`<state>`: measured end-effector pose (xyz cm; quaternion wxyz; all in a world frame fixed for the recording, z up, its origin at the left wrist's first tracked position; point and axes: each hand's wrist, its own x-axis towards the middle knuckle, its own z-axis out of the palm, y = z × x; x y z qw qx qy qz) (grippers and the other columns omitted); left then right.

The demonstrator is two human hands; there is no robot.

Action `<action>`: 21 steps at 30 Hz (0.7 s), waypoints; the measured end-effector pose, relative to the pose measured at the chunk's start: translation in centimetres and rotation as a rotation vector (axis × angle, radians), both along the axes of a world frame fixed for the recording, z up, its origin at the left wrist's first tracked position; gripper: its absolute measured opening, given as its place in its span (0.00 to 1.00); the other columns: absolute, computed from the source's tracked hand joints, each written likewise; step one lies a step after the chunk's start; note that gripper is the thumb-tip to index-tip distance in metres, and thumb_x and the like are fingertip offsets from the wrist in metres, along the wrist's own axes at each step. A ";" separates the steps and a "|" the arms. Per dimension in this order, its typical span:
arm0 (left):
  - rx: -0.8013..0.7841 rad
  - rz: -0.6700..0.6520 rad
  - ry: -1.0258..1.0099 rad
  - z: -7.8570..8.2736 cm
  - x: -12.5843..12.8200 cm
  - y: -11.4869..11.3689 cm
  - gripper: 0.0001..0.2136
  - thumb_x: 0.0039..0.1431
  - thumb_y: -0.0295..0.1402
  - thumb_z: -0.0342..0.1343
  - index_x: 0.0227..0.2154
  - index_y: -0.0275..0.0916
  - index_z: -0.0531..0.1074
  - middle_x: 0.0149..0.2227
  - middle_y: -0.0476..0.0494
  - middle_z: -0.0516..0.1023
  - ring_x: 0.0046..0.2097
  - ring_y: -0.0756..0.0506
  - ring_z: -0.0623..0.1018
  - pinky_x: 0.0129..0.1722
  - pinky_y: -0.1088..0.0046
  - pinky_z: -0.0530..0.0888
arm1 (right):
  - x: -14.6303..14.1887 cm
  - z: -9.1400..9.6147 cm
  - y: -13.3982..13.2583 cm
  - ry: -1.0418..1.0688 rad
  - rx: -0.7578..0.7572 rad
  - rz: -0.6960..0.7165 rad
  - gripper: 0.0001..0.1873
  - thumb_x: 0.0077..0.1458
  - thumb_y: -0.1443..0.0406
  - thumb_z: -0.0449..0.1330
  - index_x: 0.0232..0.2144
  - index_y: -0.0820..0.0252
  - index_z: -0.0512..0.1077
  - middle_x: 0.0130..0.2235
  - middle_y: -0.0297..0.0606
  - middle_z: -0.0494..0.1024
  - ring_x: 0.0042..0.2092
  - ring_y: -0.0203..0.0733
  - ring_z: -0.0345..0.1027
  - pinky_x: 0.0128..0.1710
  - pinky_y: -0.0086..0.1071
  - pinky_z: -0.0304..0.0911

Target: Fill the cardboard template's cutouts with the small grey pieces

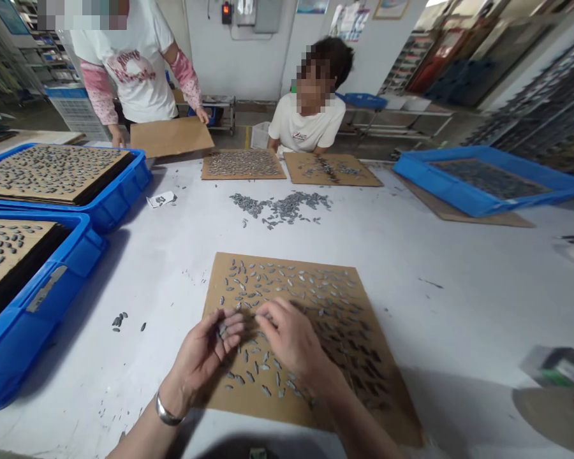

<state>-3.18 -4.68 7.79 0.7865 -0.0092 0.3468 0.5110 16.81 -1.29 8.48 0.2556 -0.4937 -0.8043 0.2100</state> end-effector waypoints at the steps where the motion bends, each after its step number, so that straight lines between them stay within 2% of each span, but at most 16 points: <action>1: -0.002 -0.046 -0.014 -0.2 0.5 -0.4 0.12 0.70 0.33 0.54 0.39 0.27 0.77 0.36 0.35 0.80 0.35 0.46 0.81 0.37 0.73 0.79 | -0.4 0.2 -1.2 -0.005 0.009 0.069 0.09 0.66 0.67 0.55 0.39 0.55 0.76 0.39 0.39 0.79 0.41 0.43 0.73 0.41 0.34 0.68; 3: 0.001 -0.111 -0.047 -0.8 1.5 -1.1 0.12 0.67 0.36 0.59 0.41 0.29 0.78 0.37 0.37 0.81 0.35 0.47 0.80 0.38 0.73 0.79 | -1.2 0.2 -3.4 -0.066 0.049 0.182 0.12 0.65 0.70 0.55 0.45 0.55 0.77 0.45 0.42 0.80 0.47 0.47 0.72 0.47 0.38 0.66; 5: 0.022 -0.150 -0.074 -1.3 2.2 -1.8 0.13 0.63 0.38 0.64 0.41 0.31 0.79 0.38 0.39 0.81 0.36 0.49 0.79 0.37 0.75 0.77 | -1.8 -0.2 -4.8 -0.151 0.071 0.214 0.14 0.64 0.72 0.56 0.48 0.55 0.77 0.48 0.43 0.81 0.50 0.50 0.71 0.50 0.42 0.64; 9: 0.038 -0.188 -0.097 -1.8 2.7 -2.4 0.18 0.55 0.42 0.71 0.40 0.33 0.79 0.37 0.43 0.79 0.35 0.50 0.78 0.35 0.78 0.75 | -2.0 -0.7 -5.6 -0.203 -0.007 0.196 0.13 0.63 0.73 0.57 0.44 0.54 0.77 0.44 0.40 0.81 0.46 0.48 0.72 0.48 0.41 0.63; 12: 0.064 -0.208 -0.094 -1.7 2.6 -2.3 0.18 0.54 0.43 0.71 0.39 0.33 0.79 0.35 0.43 0.79 0.34 0.50 0.77 0.34 0.77 0.74 | -1.8 -0.6 -5.4 -0.149 -0.044 0.202 0.10 0.63 0.72 0.57 0.38 0.54 0.76 0.42 0.38 0.81 0.46 0.47 0.72 0.48 0.39 0.63; 16: 0.084 -0.173 -0.065 -1.8 2.5 -2.0 0.14 0.58 0.40 0.69 0.36 0.32 0.78 0.33 0.41 0.79 0.32 0.50 0.77 0.34 0.76 0.75 | -1.6 0.1 -4.0 -0.014 -0.101 0.206 0.09 0.63 0.72 0.55 0.36 0.54 0.73 0.42 0.37 0.79 0.45 0.44 0.72 0.46 0.35 0.65; 19: 0.051 -0.140 -0.006 -2.1 2.3 -1.7 0.12 0.62 0.38 0.64 0.35 0.31 0.76 0.30 0.42 0.77 0.29 0.50 0.76 0.28 0.77 0.72 | -1.6 0.4 -1.4 -0.009 -0.116 0.121 0.08 0.66 0.69 0.54 0.36 0.55 0.72 0.39 0.37 0.78 0.41 0.42 0.73 0.42 0.33 0.65; 21: 0.018 -0.077 0.046 -2.0 1.7 -1.3 0.11 0.65 0.37 0.61 0.35 0.31 0.76 0.28 0.44 0.74 0.25 0.52 0.72 0.23 0.79 0.68 | -1.9 0.4 0.9 -0.086 -0.081 0.081 0.08 0.67 0.68 0.53 0.37 0.55 0.72 0.39 0.38 0.78 0.42 0.43 0.73 0.42 0.34 0.65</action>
